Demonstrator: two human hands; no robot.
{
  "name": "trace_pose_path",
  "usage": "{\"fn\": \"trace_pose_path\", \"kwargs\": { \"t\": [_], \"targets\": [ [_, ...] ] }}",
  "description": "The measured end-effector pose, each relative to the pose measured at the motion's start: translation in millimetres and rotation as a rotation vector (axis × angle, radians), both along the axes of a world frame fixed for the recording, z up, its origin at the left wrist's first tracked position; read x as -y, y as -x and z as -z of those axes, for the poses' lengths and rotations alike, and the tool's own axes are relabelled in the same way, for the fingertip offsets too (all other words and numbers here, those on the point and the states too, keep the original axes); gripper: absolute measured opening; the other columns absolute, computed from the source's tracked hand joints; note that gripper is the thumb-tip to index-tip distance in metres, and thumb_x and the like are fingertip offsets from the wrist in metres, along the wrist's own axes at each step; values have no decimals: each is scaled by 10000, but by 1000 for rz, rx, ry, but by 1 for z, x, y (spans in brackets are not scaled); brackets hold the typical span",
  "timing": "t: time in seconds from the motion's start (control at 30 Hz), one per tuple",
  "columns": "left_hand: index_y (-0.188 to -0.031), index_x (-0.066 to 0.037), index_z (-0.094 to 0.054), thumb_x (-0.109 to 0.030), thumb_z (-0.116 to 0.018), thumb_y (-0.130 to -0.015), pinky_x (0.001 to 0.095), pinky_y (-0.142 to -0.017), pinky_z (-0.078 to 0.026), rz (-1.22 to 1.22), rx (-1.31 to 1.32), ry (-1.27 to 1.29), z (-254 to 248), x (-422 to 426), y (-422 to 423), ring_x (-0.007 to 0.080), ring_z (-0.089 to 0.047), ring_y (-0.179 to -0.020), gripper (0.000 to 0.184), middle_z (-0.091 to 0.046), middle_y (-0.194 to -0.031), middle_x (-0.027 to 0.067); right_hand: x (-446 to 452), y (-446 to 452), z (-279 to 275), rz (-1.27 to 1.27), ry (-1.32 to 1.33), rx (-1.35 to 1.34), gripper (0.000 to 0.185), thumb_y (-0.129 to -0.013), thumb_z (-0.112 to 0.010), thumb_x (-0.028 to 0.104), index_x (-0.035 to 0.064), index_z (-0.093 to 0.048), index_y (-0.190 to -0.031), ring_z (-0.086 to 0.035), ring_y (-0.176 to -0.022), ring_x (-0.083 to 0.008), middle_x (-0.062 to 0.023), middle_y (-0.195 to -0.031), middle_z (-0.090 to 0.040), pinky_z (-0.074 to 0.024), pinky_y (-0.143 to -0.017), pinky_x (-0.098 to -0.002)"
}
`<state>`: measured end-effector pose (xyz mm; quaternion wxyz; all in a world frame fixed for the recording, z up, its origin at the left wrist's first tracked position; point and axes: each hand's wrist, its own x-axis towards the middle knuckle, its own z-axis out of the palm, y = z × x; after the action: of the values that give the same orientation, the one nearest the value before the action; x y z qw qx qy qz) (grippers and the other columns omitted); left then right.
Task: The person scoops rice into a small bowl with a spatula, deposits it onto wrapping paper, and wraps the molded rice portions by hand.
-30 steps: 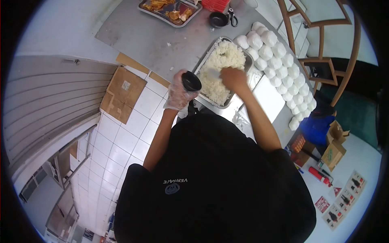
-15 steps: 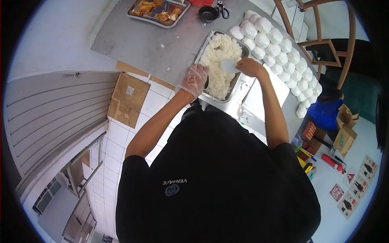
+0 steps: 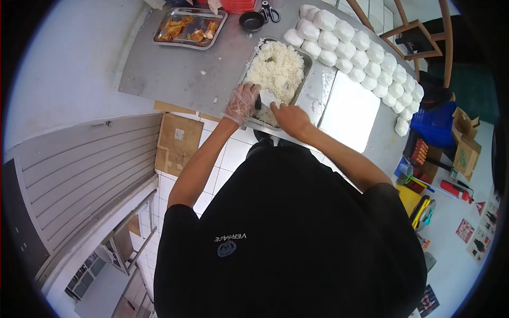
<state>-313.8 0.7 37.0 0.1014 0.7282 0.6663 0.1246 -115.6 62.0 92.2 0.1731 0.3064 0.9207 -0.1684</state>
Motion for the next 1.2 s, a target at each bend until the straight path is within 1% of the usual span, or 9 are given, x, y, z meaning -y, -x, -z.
{"fn": "trace_pose_path", "kwargs": {
  "t": [0.1,0.23,0.47,0.53,0.67,0.77,0.97,1.1,1.2],
  "targets": [
    [-1254,-65,-460,-176,-783,-664,407,-932,-456,89,-75,48,-9,-6,10,343,-514,-1098,682,-517,-1177,174,-44,-6,-48,91,184,102,307,-915,-512,167,81,-561,-1206,-665,-901,-352,-160,-1027,-661,-534,-765,-468],
    [-1220,-50,-476,-126,-626,-808,421,-852,-492,130,-202,226,-5,-14,9,343,-558,-1022,445,-544,-1099,182,-60,-29,29,56,144,10,243,-911,-494,165,11,-670,-977,-651,-916,-371,-222,-952,-658,-511,-821,-477],
    [-1226,-19,-456,-212,-721,-702,405,-862,-468,149,-446,108,7,-9,-4,300,-531,-1005,618,-515,-1093,179,-44,10,43,195,381,-170,335,-920,-506,240,-45,-679,-891,-630,-905,-447,-291,-957,-649,-488,-850,-497],
    [-1186,-41,-499,-69,-558,-787,454,-829,-485,76,-225,36,14,-9,-6,370,-555,-968,404,-547,-1076,193,-34,23,45,283,367,-234,352,-923,-503,250,-55,-677,-891,-630,-894,-454,-301,-954,-647,-488,-848,-502],
    [-1189,-42,-500,-84,-564,-796,451,-838,-480,36,-252,96,14,-9,-18,371,-545,-980,400,-543,-1080,194,-20,36,31,90,291,-190,341,-894,-510,212,-89,-655,-825,-639,-907,-451,-307,-921,-648,-508,-829,-494],
    [-1186,-45,-500,-110,-608,-783,445,-844,-473,-84,-97,120,10,-11,-21,370,-539,-983,422,-538,-1077,201,7,42,-4,306,263,-192,245,-867,-506,135,-66,-629,-932,-670,-857,-429,-274,-864,-672,-534,-785,-496],
    [-1295,-48,-437,-131,-754,-657,460,-875,-472,-243,60,-25,31,-2,-20,405,-525,-1030,718,-529,-1134,224,14,39,-27,168,140,-107,206,-881,-503,106,-20,-580,-1026,-684,-849,-388,-243,-882,-682,-541,-737,-494],
    [-1325,-54,-379,-164,-879,-578,413,-918,-492,-441,669,-142,12,1,-29,334,-560,-1085,906,-540,-1173,186,-38,-16,-32,156,84,-278,206,-913,-517,146,3,-567,-1052,-679,-833,-394,-237,-845,-671,-539,-772,-464],
    [-1319,-70,-343,-182,-925,-575,350,-936,-500,-490,1004,-175,35,4,-28,234,-573,-1083,952,-540,-1180,124,-55,-38,-20,689,326,-580,340,-1010,-441,278,34,-531,-1229,-676,-797,-334,-180,-842,-674,-509,-718,-430]
  ]
}}
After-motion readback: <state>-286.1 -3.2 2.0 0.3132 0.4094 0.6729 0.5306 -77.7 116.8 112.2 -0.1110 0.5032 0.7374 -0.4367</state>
